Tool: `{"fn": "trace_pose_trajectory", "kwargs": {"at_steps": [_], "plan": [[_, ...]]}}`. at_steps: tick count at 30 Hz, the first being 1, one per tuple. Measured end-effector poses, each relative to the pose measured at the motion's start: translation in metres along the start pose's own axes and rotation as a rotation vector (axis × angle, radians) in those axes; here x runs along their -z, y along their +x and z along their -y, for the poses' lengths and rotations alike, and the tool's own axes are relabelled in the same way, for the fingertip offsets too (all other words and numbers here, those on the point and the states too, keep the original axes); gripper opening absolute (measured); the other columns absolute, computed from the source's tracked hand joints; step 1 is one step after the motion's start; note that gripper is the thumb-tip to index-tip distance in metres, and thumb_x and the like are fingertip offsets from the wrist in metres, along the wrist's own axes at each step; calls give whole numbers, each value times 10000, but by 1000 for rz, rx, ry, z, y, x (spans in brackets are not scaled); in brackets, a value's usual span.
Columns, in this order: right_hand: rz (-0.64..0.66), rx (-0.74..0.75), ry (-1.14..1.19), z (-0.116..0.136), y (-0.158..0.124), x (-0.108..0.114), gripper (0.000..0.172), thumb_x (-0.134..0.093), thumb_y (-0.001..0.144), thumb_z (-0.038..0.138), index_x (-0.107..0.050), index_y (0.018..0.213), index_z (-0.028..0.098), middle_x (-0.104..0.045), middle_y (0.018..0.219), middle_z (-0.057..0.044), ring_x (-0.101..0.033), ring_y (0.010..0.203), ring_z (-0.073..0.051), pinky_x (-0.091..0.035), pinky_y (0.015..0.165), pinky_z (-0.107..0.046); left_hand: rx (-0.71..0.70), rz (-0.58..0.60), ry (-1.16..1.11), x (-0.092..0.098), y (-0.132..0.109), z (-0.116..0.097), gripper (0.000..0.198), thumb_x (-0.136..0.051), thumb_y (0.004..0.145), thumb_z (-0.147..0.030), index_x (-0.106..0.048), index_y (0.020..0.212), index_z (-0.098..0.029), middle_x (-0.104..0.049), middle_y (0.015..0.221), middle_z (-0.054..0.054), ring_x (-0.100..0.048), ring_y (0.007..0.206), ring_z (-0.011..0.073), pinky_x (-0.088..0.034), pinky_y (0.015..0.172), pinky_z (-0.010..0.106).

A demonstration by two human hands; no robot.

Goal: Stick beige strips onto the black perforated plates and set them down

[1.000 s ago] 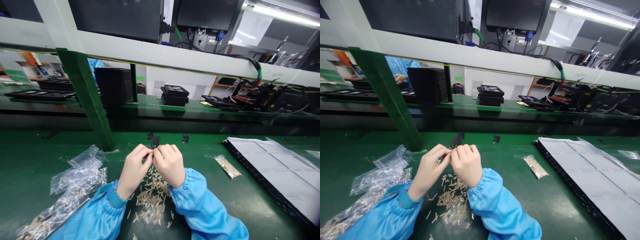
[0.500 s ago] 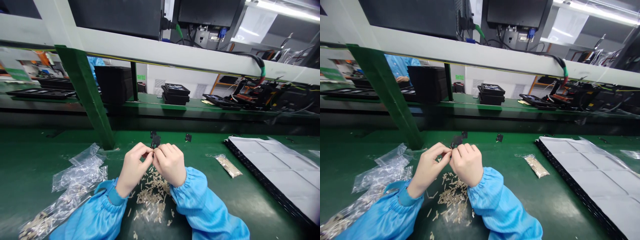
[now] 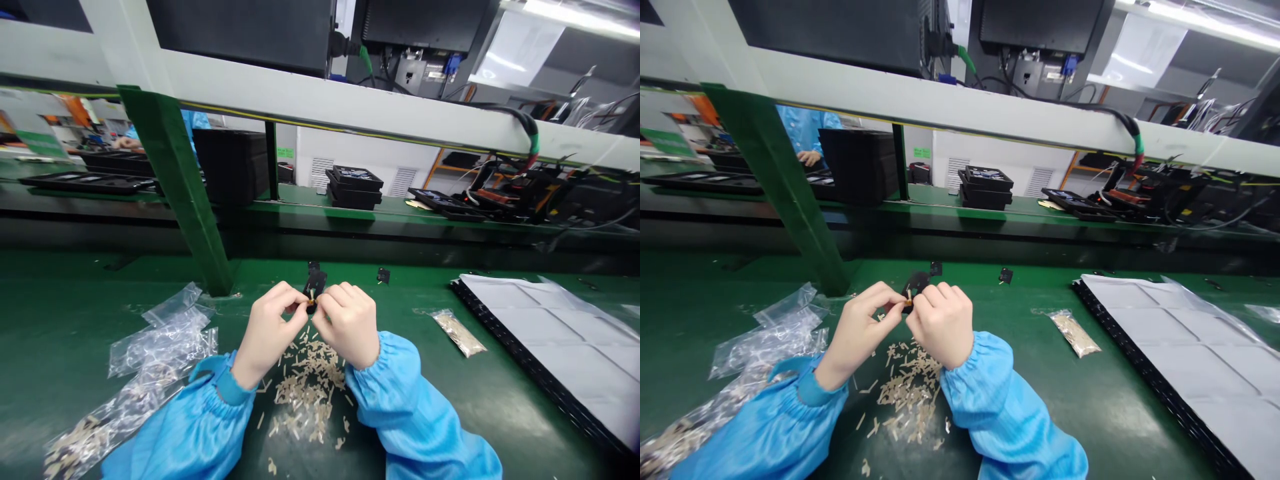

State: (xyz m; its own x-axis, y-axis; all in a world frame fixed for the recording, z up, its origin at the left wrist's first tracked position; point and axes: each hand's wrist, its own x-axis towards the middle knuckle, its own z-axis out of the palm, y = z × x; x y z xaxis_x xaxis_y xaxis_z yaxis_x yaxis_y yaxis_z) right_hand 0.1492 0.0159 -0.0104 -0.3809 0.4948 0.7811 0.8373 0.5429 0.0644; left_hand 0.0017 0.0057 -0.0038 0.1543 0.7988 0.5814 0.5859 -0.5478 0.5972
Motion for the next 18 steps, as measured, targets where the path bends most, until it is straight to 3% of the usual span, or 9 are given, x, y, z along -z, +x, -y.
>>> {"fn": "trace_pose_trajectory", "kwargs": {"at_steps": [4, 9, 14, 18], "plan": [[58, -67, 32, -7, 3, 8, 215, -466, 765, 166, -460, 550, 181, -484, 575, -5, -394, 590, -135, -263, 573, -291, 3, -26, -18, 5, 1, 1, 144, -497, 768, -89, -577, 669, -157, -528, 675, -8, -508, 648, 103, -384, 589, 208], [145, -117, 185, -10, 6, 10, 322, -429, 866, 246, -443, 552, 180, -463, 566, 13, -409, 565, -116, -283, 570, -271, -27, -2, -29, 8, 2, -1, 152, -480, 787, -105, -569, 677, -161, -531, 691, 0, -515, 665, 111, -402, 613, 216], [163, -198, 587, -7, 8, 9, 101, -518, 822, 209, -540, 728, 179, -556, 725, -7, -503, 660, -118, -393, 600, -230, -66, 22, -9, 6, 2, -4, 150, -470, 792, -111, -572, 698, -167, -540, 708, 6, -520, 672, 119, -408, 613, 227], [154, -177, 749, -6, 9, 9, 95, -522, 834, 175, -575, 755, 175, -592, 742, -17, -545, 702, -128, -439, 636, -239, -81, 41, 0, 6, 1, -6, 155, -467, 798, -121, -578, 701, -167, -538, 708, 6, -521, 672, 120, -404, 614, 229]]}}
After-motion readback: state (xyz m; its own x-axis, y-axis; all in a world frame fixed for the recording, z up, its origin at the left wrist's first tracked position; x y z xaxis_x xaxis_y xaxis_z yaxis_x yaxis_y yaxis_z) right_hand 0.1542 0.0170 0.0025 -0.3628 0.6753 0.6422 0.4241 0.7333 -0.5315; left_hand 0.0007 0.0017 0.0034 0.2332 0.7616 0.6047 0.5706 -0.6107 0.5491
